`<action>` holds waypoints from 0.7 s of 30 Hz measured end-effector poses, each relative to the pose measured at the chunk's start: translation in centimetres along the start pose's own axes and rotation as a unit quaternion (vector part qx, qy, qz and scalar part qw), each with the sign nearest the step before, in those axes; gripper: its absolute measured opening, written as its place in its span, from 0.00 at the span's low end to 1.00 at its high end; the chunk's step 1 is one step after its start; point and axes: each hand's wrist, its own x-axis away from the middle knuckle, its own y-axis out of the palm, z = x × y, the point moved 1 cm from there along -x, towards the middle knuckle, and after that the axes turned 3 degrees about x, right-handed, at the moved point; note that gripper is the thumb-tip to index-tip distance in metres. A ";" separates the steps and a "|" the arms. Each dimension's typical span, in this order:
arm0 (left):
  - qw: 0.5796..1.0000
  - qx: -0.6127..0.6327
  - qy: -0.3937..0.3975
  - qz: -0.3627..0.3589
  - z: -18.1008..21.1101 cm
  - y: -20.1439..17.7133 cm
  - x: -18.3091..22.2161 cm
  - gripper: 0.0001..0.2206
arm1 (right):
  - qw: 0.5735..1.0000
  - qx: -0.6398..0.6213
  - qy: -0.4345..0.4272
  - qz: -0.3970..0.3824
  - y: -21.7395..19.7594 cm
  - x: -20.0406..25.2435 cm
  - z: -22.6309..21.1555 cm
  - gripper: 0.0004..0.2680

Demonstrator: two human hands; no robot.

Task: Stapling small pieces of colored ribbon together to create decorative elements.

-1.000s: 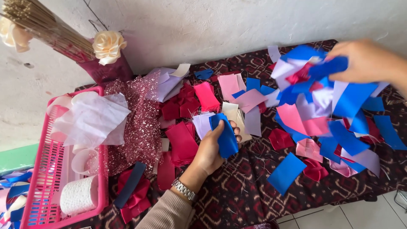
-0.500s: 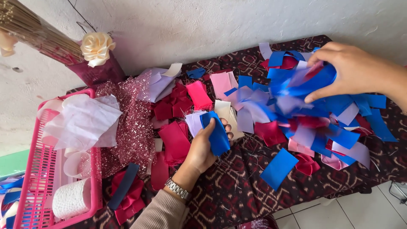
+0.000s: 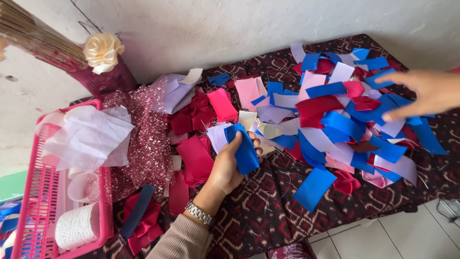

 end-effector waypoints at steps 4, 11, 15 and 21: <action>1.000 -0.005 0.002 -0.004 -0.1 0.1 0.0 0.14 | 0.996 -0.062 0.014 -0.059 3.3 0.1 1.0 0.49; 1.000 -0.005 -0.005 0.008 -0.2 0.0 -0.1 0.15 | 0.981 -0.175 -0.051 0.062 4.7 3.3 -5.6 0.41; 1.000 -0.006 -0.006 0.013 0.0 0.3 0.0 0.15 | 0.965 -0.194 -0.124 0.127 6.1 1.0 -5.0 0.28; 1.000 0.001 -0.008 0.008 -0.1 -0.1 0.0 0.15 | 0.933 -0.188 -0.188 0.244 5.3 0.7 -3.7 0.19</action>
